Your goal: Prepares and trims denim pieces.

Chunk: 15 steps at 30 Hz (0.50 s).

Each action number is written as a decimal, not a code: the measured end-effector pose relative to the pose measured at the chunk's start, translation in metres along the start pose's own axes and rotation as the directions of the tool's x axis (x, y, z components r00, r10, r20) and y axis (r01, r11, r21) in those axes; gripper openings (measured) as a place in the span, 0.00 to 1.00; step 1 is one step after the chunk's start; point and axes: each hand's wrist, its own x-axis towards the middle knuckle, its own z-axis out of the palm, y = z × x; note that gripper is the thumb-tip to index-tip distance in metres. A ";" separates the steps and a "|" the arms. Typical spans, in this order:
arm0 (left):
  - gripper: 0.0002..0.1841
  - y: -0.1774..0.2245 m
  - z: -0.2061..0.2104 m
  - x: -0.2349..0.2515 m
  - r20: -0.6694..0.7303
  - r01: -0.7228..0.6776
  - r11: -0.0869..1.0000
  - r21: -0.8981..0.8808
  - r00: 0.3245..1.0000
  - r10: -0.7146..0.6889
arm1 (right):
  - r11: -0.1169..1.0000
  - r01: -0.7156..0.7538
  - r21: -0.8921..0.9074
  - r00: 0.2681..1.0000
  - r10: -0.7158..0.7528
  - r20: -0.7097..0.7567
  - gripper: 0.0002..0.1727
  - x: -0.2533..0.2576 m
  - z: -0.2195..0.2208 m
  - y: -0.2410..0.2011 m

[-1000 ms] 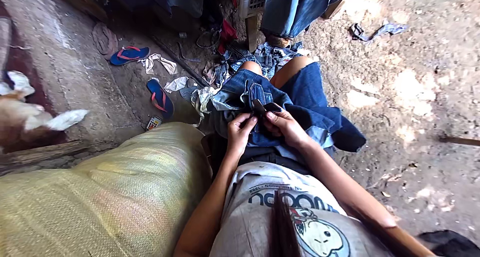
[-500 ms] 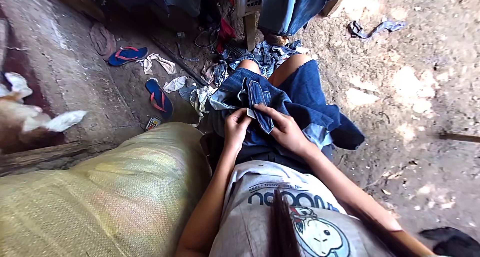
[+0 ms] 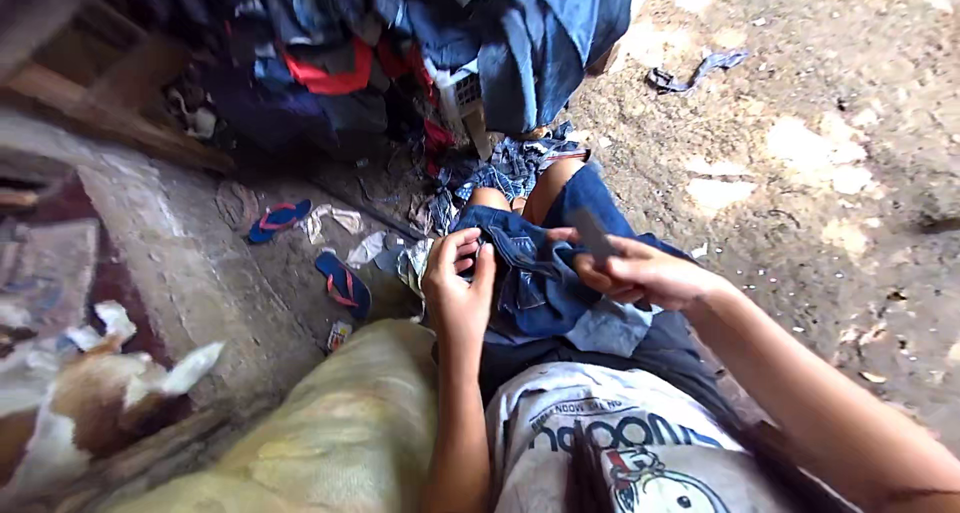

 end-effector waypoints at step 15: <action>0.14 -0.070 0.110 0.040 0.607 0.827 0.490 -0.275 0.545 -0.579 | 0.899 -0.003 0.437 0.890 0.202 -0.409 0.23 0.059 -0.042 0.049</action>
